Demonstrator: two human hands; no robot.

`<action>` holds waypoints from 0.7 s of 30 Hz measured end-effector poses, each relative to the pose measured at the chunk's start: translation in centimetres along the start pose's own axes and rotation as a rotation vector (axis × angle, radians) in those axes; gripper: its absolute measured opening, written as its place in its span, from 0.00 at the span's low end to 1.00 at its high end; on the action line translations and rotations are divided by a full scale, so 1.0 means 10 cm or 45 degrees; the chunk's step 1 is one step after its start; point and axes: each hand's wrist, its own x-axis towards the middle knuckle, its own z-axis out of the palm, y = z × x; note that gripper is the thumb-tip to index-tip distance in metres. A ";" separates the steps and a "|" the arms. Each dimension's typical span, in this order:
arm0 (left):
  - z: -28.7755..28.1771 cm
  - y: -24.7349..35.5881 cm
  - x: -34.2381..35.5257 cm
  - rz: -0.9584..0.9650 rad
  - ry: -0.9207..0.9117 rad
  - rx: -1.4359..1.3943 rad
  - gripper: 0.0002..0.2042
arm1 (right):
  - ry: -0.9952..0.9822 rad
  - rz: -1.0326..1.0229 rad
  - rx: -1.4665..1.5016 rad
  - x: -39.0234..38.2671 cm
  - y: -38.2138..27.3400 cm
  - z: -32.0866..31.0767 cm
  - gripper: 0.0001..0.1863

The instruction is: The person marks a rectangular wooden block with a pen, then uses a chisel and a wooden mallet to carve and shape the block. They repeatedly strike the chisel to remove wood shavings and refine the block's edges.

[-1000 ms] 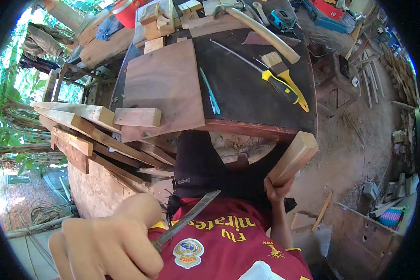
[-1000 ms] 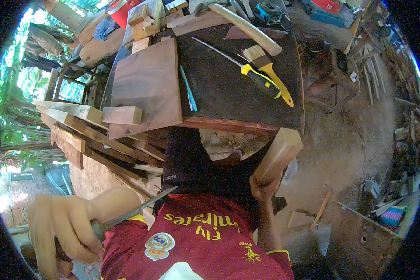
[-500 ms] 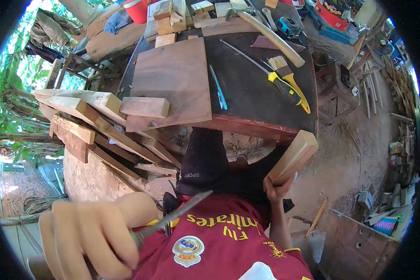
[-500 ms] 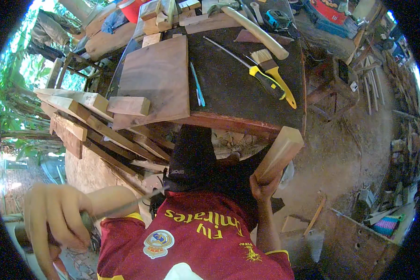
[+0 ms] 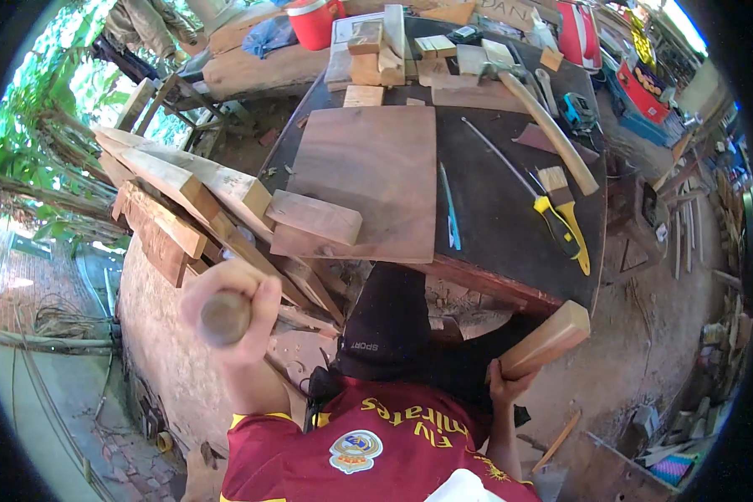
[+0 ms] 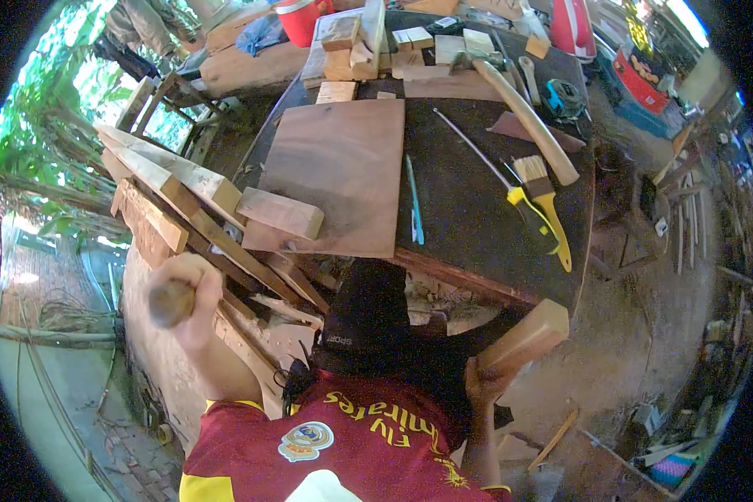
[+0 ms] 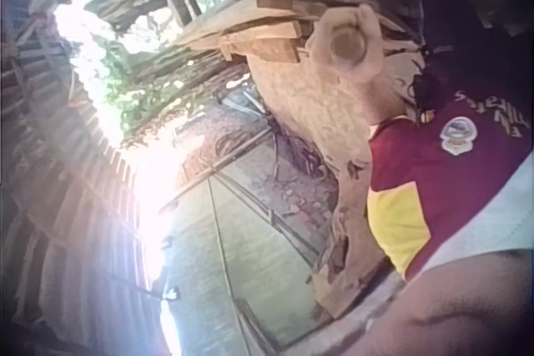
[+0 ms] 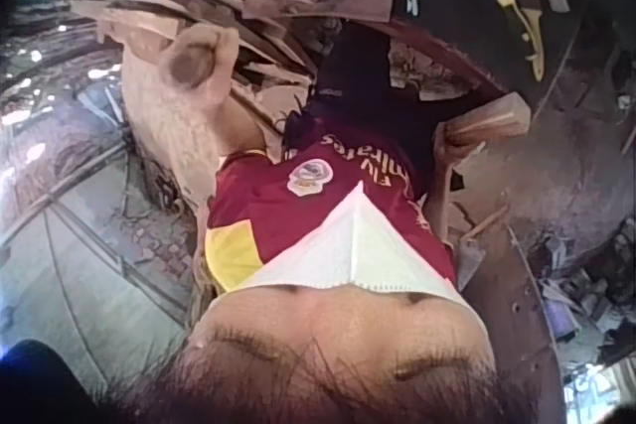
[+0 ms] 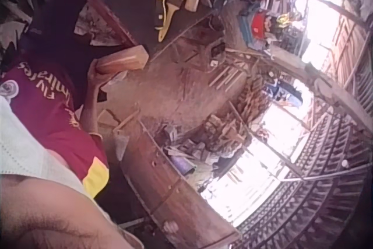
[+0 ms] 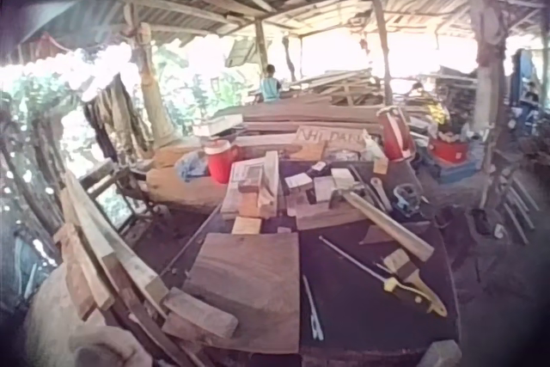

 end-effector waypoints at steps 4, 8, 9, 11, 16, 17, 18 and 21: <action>0.06 -0.20 0.04 -0.156 -0.066 0.407 0.10 | -0.017 0.563 0.551 0.19 -0.51 0.01 0.44; 0.18 -0.36 0.06 -0.325 -0.115 0.382 0.11 | -0.071 0.725 0.809 0.27 -0.61 -0.03 0.36; 0.21 -0.40 0.06 -0.334 -0.119 0.370 0.11 | -0.096 0.736 0.822 0.28 -0.60 -0.03 0.33; 0.26 -0.51 0.03 -0.350 -0.127 0.348 0.11 | -0.156 0.769 0.807 0.30 -0.58 -0.09 0.27; 0.39 -0.59 0.05 -0.406 -0.239 0.236 0.08 | -0.279 0.766 0.749 0.30 -0.44 -0.18 0.19; 0.41 -0.59 0.06 -0.403 -0.243 0.234 0.07 | -0.309 0.808 0.654 0.29 -0.39 -0.19 0.18; 0.43 -0.59 0.06 -0.401 -0.248 0.232 0.07 | -0.283 0.821 0.615 0.26 -0.34 -0.17 0.19; 0.48 -0.58 0.06 -0.387 -0.249 0.207 0.06 | -0.236 0.888 0.599 0.26 -0.38 -0.19 0.20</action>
